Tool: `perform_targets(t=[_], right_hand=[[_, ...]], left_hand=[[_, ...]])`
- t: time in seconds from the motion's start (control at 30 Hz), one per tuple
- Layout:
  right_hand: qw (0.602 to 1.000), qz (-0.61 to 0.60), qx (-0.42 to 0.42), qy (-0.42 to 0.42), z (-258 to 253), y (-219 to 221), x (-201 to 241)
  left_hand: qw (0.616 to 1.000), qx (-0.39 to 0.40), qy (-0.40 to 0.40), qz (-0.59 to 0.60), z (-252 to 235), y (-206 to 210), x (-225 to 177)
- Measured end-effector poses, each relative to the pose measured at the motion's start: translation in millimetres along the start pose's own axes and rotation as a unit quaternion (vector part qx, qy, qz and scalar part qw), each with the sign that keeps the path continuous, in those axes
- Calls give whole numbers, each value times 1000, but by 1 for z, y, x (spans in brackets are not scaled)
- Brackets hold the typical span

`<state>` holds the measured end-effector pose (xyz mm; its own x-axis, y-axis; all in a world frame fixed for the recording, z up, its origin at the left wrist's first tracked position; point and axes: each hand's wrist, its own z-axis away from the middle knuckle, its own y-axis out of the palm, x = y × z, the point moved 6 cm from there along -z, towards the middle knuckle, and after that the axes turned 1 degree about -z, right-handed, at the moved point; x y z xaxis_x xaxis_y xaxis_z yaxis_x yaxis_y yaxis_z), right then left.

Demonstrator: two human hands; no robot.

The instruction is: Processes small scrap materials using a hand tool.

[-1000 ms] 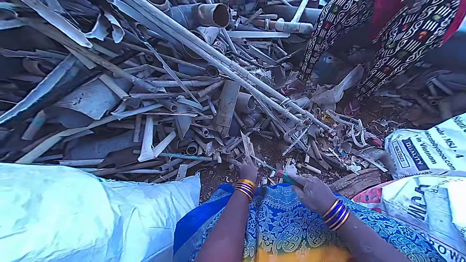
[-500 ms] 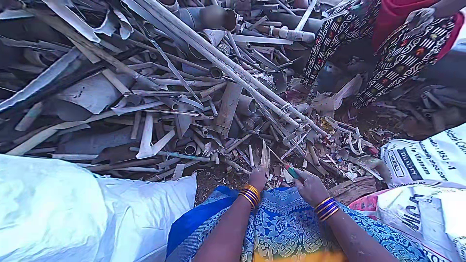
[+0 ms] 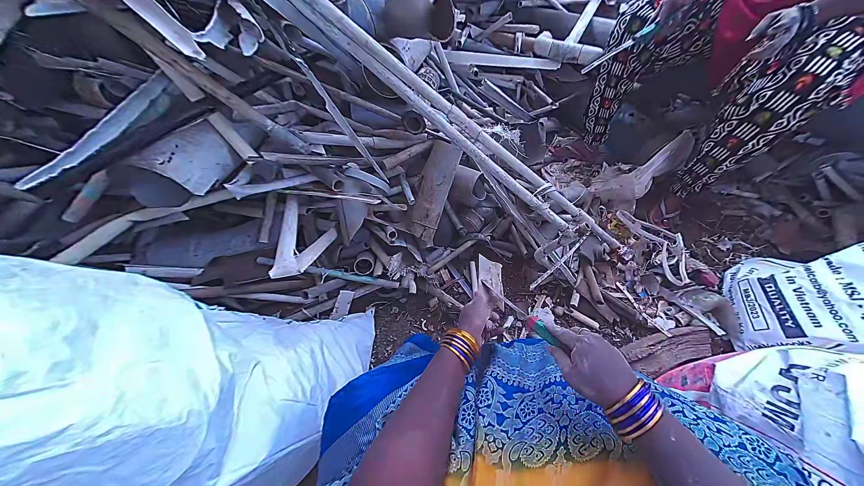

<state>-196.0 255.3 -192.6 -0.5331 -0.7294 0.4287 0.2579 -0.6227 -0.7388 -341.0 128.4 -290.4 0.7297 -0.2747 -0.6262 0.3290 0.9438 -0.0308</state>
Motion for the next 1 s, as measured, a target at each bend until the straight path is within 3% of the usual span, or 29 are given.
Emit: perform_targets(t=[0.1, 0.27, 0.43, 0.53, 0.67, 0.77, 0.9, 1.0], right_hand=[[999, -29, -27, -6, -8, -4, -11], [998, 3, -10, -63, 25, -13, 5], [1000, -3, -15, 1, 12, -8, 1], [999, 20, -22, -32, 27, -8, 14], [988, 75, -93, -93, 50, 3, 29], [981, 96, -141, -88, 45, 10, 30], [987, 92, -115, -64, 28, 17, 27], [992, 89, -63, -58, 33, 18, 30]], left_hand=[[999, 31, 8, -17, 5, 8, -2], [999, -30, 27, 1, -5, -6, -8], [989, 3, 80, -122, -2, 3, -9], [974, -52, 131, -176, 6, -3, -24], [982, -103, 152, -39, -12, -16, -23], [990, -84, 117, 7, -14, -13, -17], [991, -60, 122, 7, -4, -3, -17], [987, -89, 133, -25, -5, -6, -19]])
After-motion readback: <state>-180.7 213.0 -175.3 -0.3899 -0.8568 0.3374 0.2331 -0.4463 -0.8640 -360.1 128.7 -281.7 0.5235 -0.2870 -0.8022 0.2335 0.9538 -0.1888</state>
